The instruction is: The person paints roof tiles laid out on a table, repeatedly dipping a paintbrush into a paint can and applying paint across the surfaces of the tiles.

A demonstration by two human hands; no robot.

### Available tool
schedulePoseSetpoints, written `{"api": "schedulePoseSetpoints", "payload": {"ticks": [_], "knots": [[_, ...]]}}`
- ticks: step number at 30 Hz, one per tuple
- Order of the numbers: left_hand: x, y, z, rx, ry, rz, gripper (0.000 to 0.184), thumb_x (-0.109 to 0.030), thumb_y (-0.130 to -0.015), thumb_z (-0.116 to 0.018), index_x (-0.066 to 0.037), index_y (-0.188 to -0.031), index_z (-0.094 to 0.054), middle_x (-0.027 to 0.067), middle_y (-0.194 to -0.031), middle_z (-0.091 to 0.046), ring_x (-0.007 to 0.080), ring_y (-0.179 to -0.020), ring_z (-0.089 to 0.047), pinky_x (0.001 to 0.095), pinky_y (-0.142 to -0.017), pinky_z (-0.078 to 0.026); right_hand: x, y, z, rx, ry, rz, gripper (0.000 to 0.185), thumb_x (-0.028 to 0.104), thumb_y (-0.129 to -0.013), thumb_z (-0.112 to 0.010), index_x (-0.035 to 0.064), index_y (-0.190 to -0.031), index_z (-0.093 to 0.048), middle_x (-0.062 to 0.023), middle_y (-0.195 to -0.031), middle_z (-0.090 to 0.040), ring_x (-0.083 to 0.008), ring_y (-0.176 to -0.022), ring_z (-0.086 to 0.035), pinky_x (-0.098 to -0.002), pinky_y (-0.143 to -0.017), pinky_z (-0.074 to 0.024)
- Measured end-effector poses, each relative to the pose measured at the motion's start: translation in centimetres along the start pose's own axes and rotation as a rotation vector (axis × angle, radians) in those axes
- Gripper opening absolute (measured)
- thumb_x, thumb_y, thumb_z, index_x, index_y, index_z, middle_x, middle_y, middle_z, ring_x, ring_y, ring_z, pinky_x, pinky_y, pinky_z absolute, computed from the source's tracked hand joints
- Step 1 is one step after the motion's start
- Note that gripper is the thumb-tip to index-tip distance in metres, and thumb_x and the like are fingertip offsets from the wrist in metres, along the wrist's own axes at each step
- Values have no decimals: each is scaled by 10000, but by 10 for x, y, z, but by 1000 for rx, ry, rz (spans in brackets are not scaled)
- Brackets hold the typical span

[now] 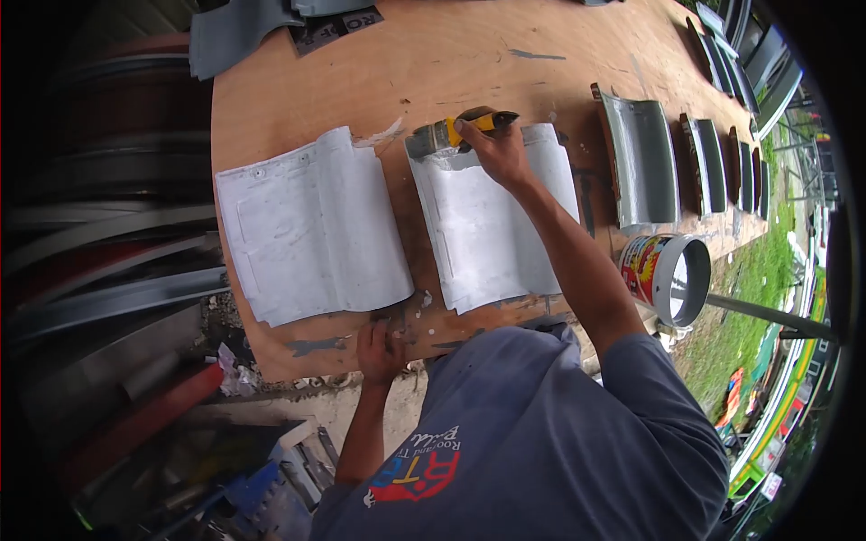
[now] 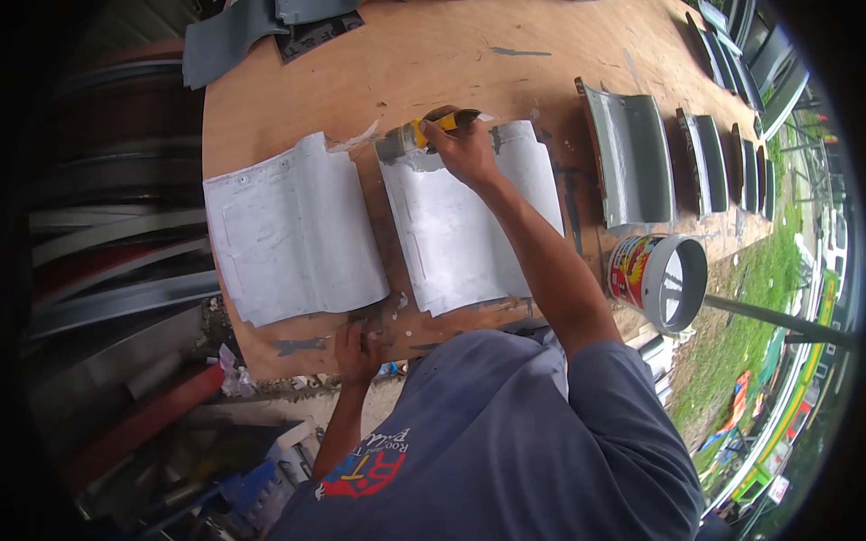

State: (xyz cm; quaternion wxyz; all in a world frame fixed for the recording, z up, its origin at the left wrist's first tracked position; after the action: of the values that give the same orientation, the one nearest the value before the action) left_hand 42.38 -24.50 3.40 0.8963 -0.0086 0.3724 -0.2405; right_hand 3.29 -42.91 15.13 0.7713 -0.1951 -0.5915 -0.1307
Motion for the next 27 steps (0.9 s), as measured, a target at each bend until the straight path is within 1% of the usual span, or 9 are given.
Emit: {"api": "schedulePoseSetpoints", "payload": {"ticks": [1,5,8,11,16,19,22,24,27], "knots": [[1,1,0,-12,-8,0,377,-124,-861,-716,5,-1205,-631,220,-1048,-598,415,-922,-608,495,-793,-523,12,0,5,-8,290,27,212,156,-950,-723,-26,-1059,-726,-140,-886,-752,-180,-760,-702,-338,-692,-553],[5,2,-3,13,-5,38,367,-130,-877,-712,8,-1208,-635,222,-1058,-602,409,-928,-613,488,-802,-522,36,10,9,-90,230,63,229,172,-937,-727,-20,-1062,-724,-161,-864,-745,-204,-760,-701,-349,-696,-545],[4,2,-3,-2,10,47,351,-126,-885,-705,9,-1202,-636,222,-1055,-602,406,-921,-614,484,-799,-522,26,14,-2,17,11,80,221,170,-927,-723,-21,-1038,-719,-174,-878,-739,-261,-773,-714,-366,-701,-550],[-7,-2,4,-48,-19,-9,341,-131,-895,-699,10,-1199,-635,224,-1051,-603,406,-912,-614,484,-791,-520,34,10,5,8,382,219,168,131,-905,-750,-3,-1002,-718,-178,-958,-731,-359,-811,-721,-401,-714,-566],[9,4,-8,9,20,47,336,-134,-903,-696,19,-1195,-630,228,-1053,-604,408,-900,-616,484,-779,-518,74,27,0,-23,206,397,170,128,-900,-764,9,-1015,-724,-181,-971,-728,-388,-823,-702,-440,-751,-565],[8,3,-9,-3,10,30,330,-133,-904,-694,23,-1187,-628,226,-1047,-603,409,-894,-616,482,-775,-518,63,25,-14,168,253,371,166,127,-897,-749,18,-1020,-723,-173,-985,-727,-397,-870,-694,-436,-776,-564],[4,3,-3,-8,12,34,322,-135,-906,-692,23,-1178,-627,223,-1044,-601,408,-894,-616,482,-775,-517,40,7,-5,189,640,172,137,113,-883,-702,34,-993,-720,-158,-1015,-717,-398,-927,-679,-461,-822,-558],[5,2,-4,-13,24,37,317,-137,-907,-691,21,-1175,-627,222,-1045,-601,407,-897,-616,482,-775,-517,54,11,-4,146,726,283,150,101,-871,-712,36,-1005,-729,-161,-1012,-712,-396,-943,-676,-465,-840,-557],[5,2,-7,-24,31,28,316,-136,-903,-693,16,-1173,-629,215,-1037,-599,400,-893,-616,481,-769,-514,82,22,-5,123,492,499,172,91,-866,-721,29,-1025,-739,-166,-1046,-716,-381,-1001,-679,-452,-870,-559]]}}
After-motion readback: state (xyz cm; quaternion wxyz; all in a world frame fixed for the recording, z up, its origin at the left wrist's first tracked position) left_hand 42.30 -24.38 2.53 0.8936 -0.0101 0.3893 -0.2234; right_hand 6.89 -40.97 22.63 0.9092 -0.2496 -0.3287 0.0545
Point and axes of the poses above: each hand's wrist, its own y-axis away from the middle knuckle, its own z-axis out of the back of the hand, x = y × z, the point moved 10 cm from there along -y, towards the middle knuckle
